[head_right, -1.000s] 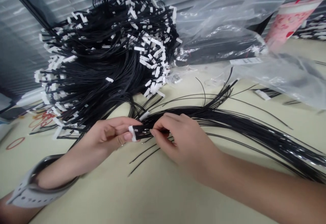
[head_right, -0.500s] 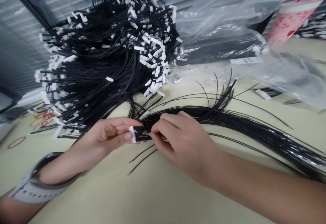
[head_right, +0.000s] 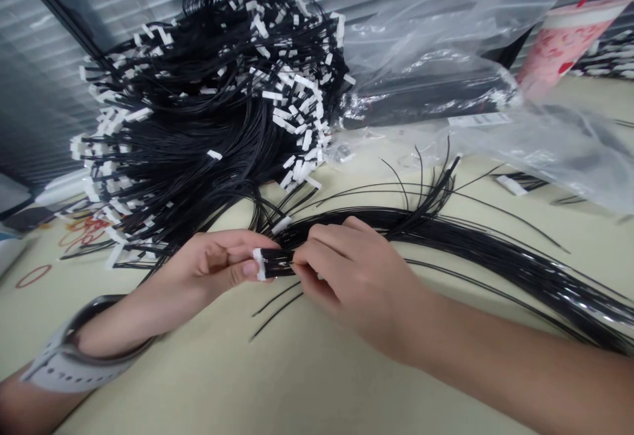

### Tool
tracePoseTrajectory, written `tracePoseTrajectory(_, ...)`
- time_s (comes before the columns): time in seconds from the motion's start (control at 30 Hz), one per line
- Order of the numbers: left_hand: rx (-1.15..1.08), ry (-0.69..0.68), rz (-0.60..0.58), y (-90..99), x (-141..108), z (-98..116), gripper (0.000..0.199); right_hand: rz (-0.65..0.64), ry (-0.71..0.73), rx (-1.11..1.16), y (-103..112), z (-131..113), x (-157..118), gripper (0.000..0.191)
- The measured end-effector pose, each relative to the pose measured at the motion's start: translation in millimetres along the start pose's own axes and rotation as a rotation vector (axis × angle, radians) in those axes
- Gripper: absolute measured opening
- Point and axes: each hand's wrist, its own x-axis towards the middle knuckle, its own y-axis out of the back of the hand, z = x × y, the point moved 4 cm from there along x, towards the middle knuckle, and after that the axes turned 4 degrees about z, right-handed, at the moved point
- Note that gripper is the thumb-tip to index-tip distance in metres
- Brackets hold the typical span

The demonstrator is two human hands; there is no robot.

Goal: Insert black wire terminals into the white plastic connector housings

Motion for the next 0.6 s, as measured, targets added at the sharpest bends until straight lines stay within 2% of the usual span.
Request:
tracePoseTrajectory(0.43,0.101,0.0,0.018,-3.7,-0.9,-2.3,0.02,-0.121,-0.316,0.184,-4.7,5.1,1.4,0.014)
tracePoseTrajectory(0.6,0.095,-0.036,0.018,-9.6,-2.0,-1.8,0.018,-0.145,-0.333,0.192,-8.0,4.3,0.9,0.015)
